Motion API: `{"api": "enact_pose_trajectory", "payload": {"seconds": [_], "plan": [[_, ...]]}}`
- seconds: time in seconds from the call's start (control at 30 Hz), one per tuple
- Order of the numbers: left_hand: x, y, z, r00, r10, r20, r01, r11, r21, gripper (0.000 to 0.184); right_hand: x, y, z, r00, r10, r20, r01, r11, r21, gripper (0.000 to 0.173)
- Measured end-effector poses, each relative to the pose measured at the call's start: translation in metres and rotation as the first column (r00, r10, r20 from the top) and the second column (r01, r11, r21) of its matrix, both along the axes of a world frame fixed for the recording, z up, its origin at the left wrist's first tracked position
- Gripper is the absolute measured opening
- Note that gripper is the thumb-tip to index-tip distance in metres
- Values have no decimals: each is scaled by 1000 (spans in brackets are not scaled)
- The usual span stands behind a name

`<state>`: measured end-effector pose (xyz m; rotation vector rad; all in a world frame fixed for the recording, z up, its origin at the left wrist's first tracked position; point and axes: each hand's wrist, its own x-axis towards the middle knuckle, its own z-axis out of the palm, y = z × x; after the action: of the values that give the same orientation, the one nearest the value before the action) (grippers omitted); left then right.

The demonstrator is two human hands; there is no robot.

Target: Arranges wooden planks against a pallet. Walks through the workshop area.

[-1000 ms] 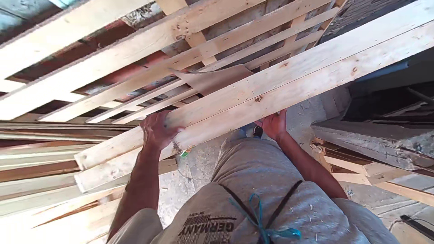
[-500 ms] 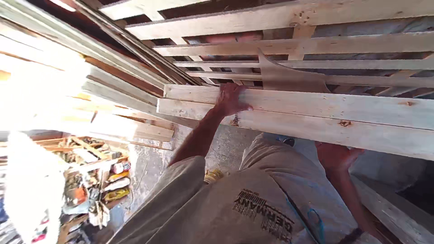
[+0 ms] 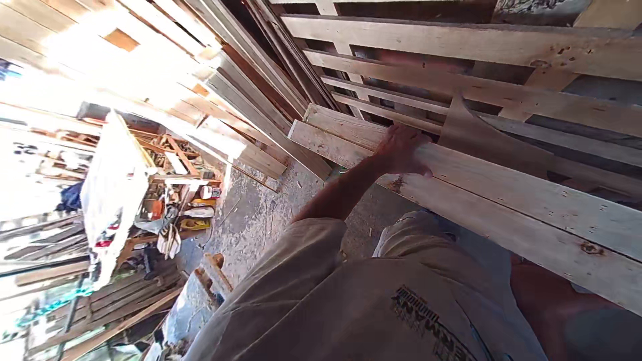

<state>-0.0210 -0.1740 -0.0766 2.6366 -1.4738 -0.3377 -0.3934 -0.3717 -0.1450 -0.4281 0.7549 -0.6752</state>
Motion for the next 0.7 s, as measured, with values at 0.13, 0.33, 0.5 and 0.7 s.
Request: {"api": "enact_pose_trajectory", "payload": {"seconds": [0.13, 0.33, 0.5, 0.7], "plan": [[4, 9, 0, 1000, 15, -8, -15, 1000, -19, 93, 19, 2, 24, 990, -55, -127, 75, 984, 160, 122], [5, -2, -4, 999, -39, -25, 40, 999, 6, 115, -7, -9, -32, 984, -152, -92, 162, 980, 119, 109], [8, 1, -8, 994, -106, -16, 105, 992, -75, 112, -3, -13, -27, 979, -148, -143, 171, 970, 173, 112], [6, 0, -6, 997, -73, -37, 72, 997, -40, 112, -4, -12, -35, 984, -159, -81, 171, 969, 178, 117]]}}
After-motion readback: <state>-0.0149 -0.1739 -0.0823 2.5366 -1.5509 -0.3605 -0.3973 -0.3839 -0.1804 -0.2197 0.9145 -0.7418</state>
